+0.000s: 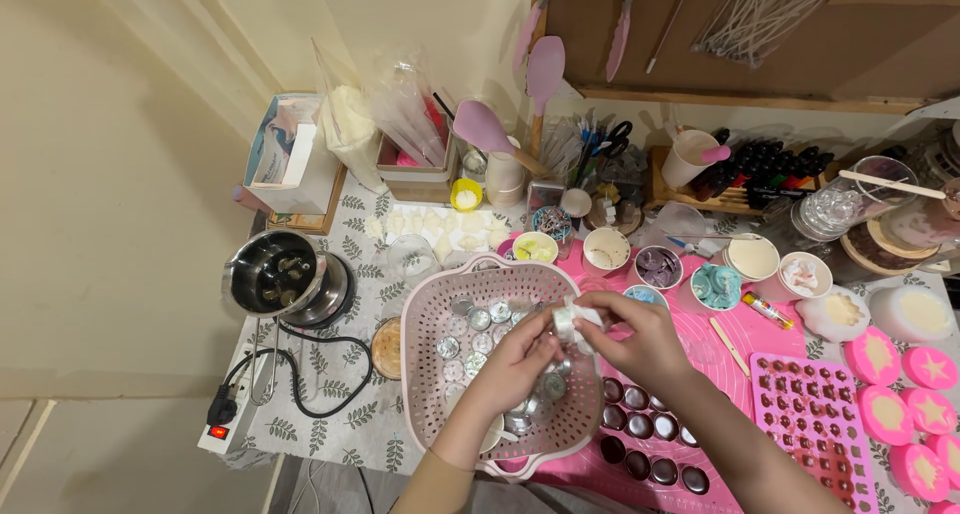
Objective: The recorder prepares and cleans small tea light cups for candle production.
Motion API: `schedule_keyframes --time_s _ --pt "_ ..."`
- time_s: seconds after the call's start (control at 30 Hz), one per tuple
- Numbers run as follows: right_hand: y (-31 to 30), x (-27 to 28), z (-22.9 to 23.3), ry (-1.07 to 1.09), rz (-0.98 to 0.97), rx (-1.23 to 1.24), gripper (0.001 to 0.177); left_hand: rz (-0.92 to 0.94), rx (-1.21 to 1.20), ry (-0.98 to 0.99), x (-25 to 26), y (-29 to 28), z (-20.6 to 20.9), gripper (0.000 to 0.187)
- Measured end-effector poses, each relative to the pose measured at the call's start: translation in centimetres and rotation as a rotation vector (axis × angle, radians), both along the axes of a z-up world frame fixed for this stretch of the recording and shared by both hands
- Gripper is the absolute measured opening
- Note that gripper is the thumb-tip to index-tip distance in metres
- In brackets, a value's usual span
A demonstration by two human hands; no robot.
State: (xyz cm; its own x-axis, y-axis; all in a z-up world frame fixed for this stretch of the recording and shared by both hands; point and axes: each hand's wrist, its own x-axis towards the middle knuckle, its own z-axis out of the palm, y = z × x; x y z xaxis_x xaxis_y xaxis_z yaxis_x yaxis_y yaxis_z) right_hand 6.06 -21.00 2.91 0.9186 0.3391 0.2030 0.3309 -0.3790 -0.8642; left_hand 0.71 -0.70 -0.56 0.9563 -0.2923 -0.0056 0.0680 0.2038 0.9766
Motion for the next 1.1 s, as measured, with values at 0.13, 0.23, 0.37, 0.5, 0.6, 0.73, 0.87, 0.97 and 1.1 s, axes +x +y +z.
schedule_keyframes --time_s 0.13,0.23,0.37,0.5,0.6,0.73,0.87,0.97,1.1 --pt "-0.3 -0.2 0.5 -0.222 0.074 -0.044 0.026 0.004 0.051 -0.029 0.2 0.4 -0.1 0.037" --pt "-0.4 -0.1 1.0 -0.239 0.088 -0.069 0.025 0.009 -0.005 0.022 0.3 0.3 -2.5 0.034" --pt "0.1 -0.3 3.0 -0.351 0.230 -0.087 0.039 0.098 -0.202 0.242 0.8 0.1 -3.5 0.035" --pt "-0.1 -0.5 1.8 -0.396 0.265 -0.149 0.039 0.267 -0.082 0.284 0.3 -0.6 -2.5 0.043" --pt "0.2 -0.7 1.5 -0.449 0.254 -0.185 0.038 0.293 0.125 0.247 -0.3 -1.2 1.5 0.044" --pt "1.0 -1.6 2.0 -0.562 0.262 -0.193 0.033 0.337 0.260 0.274 -0.1 -1.5 0.3 0.044" --pt "1.2 -1.8 1.7 -0.649 0.265 -0.251 0.029 0.474 0.719 -0.439 0.2 -2.1 -2.6 0.031" --pt "1.5 -1.7 0.3 -0.534 0.206 -0.158 0.023 0.411 0.566 -0.211 0.2 -2.3 1.5 0.035" --pt "0.4 -0.8 -5.7 0.501 0.046 0.247 0.018 0.364 0.658 -0.240 0.5 -2.0 5.1 0.035"
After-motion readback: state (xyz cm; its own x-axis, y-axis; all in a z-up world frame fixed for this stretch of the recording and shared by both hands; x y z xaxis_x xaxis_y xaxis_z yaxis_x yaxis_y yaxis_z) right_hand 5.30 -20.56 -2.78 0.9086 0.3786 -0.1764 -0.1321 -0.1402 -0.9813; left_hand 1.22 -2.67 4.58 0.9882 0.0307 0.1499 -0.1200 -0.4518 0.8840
